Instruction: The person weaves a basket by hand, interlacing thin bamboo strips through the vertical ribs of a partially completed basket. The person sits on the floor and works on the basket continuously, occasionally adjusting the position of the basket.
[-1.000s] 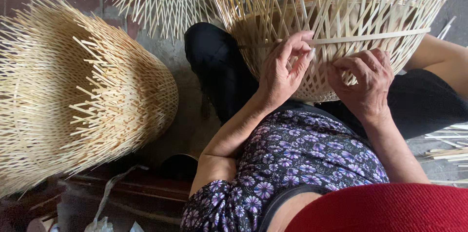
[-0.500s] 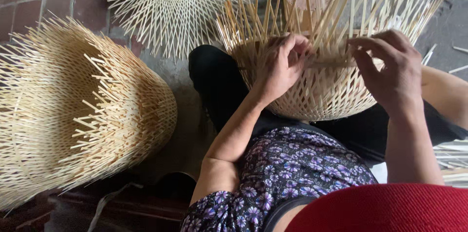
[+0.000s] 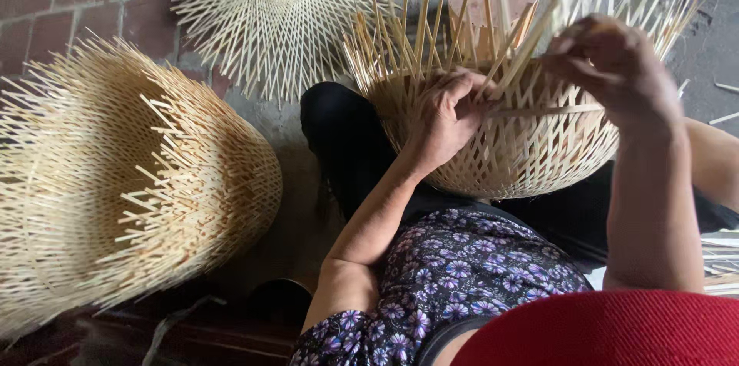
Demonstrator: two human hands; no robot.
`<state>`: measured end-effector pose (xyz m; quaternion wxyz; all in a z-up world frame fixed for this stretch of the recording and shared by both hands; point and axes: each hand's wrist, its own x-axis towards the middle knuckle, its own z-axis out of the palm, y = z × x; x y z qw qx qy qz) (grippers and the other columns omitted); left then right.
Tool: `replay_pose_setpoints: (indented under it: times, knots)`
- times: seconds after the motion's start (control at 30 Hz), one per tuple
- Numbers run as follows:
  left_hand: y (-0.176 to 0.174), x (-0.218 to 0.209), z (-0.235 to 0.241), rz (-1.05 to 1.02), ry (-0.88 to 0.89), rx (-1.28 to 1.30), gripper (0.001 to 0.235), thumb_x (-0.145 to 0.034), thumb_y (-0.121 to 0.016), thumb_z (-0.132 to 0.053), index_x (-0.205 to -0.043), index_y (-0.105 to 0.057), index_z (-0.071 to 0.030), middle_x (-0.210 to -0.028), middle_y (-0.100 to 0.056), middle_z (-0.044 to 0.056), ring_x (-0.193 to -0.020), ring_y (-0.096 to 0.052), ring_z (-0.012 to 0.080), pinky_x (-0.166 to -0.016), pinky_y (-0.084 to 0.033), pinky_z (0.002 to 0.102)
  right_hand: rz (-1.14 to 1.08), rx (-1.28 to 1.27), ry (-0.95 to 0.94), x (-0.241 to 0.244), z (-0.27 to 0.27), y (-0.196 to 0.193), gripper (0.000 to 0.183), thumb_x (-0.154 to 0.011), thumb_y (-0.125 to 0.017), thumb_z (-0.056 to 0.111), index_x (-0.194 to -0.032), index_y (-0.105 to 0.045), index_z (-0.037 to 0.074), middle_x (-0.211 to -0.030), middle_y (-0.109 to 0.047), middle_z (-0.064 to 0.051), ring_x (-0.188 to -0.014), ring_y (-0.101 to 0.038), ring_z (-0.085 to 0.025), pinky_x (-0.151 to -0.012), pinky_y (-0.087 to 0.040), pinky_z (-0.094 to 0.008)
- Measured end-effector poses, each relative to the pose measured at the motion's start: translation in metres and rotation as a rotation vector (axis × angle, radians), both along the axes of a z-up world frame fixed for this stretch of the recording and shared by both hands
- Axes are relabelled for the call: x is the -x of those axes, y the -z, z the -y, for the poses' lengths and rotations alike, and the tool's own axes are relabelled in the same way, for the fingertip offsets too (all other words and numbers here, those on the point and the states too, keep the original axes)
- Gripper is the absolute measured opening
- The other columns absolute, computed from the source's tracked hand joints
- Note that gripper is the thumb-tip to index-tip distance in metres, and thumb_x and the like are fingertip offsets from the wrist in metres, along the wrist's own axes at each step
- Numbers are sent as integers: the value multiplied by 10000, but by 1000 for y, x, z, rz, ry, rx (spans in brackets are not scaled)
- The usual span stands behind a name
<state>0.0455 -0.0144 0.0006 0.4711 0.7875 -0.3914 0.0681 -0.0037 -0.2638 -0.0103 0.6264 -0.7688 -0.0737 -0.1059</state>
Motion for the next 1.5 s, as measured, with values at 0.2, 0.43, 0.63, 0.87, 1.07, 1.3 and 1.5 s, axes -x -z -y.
replay_pose_setpoints:
  times: [0.2, 0.43, 0.63, 0.87, 1.07, 1.3, 1.5]
  knots:
    - [1, 4, 4, -142, -6, -9, 328, -897, -833, -112, -1170, -651, -111, -1064, -730, 25, -1009, -696, 151, -907, -552, 311, 72, 597, 285, 9, -25, -11, 166, -992, -797, 155, -1129, -775, 64, -967, -613, -76, -863, -579, -205, -781, -497, -368]
    - [4, 4, -6, -87, -8, 8, 295, -890, -819, -88, -1149, -677, -85, -1070, -759, 46, -998, -738, 180, -885, -586, 302, 192, 921, 411, 10, -35, -20, 289, -1020, -786, 261, -1191, -712, 41, -1068, -563, -85, -990, -517, -221, -917, -410, -377]
    - [6, 3, -5, 46, -19, 7, 200, -920, -809, -57, -1081, -706, -114, -1024, -763, 9, -965, -752, 153, -916, -575, 314, 209, 941, 285, -14, -33, -14, 239, -898, -859, 257, -1053, -756, 107, -1059, -666, -113, -949, -622, -233, -823, -510, -396]
    - [27, 1, -3, 139, -25, 64, 283, -939, -781, -146, -1198, -667, -151, -1059, -764, -41, -1011, -748, 124, -969, -559, 304, 18, 360, -36, -15, -13, -7, 170, -969, -774, 310, -1064, -720, 180, -1084, -734, -9, -1014, -698, -103, -942, -573, -314]
    - [40, -1, -1, 245, -62, 31, 230, -991, -766, -235, -1167, -636, -165, -1045, -749, -13, -965, -720, 139, -948, -530, 322, 153, 1275, 332, 1, -55, -56, 345, -842, -878, 454, -1021, -794, 172, -1087, -670, -55, -1066, -544, -235, -937, -409, -395]
    - [9, 7, -5, 185, -59, -26, 147, -964, -740, -219, -1106, -709, -196, -998, -744, -37, -977, -711, 143, -924, -495, 316, 63, 754, 239, -5, -60, -47, 291, -1006, -811, 298, -1156, -704, 73, -1082, -610, -94, -1106, -559, -243, -1014, -443, -455]
    - [7, 7, -2, 134, -63, 0, 166, -928, -774, -222, -1064, -696, -166, -948, -721, -22, -954, -701, 163, -925, -499, 345, 204, 1021, 255, 0, -58, -27, 235, -920, -819, 220, -1102, -768, 81, -1063, -591, -142, -1075, -541, -295, -911, -475, -419]
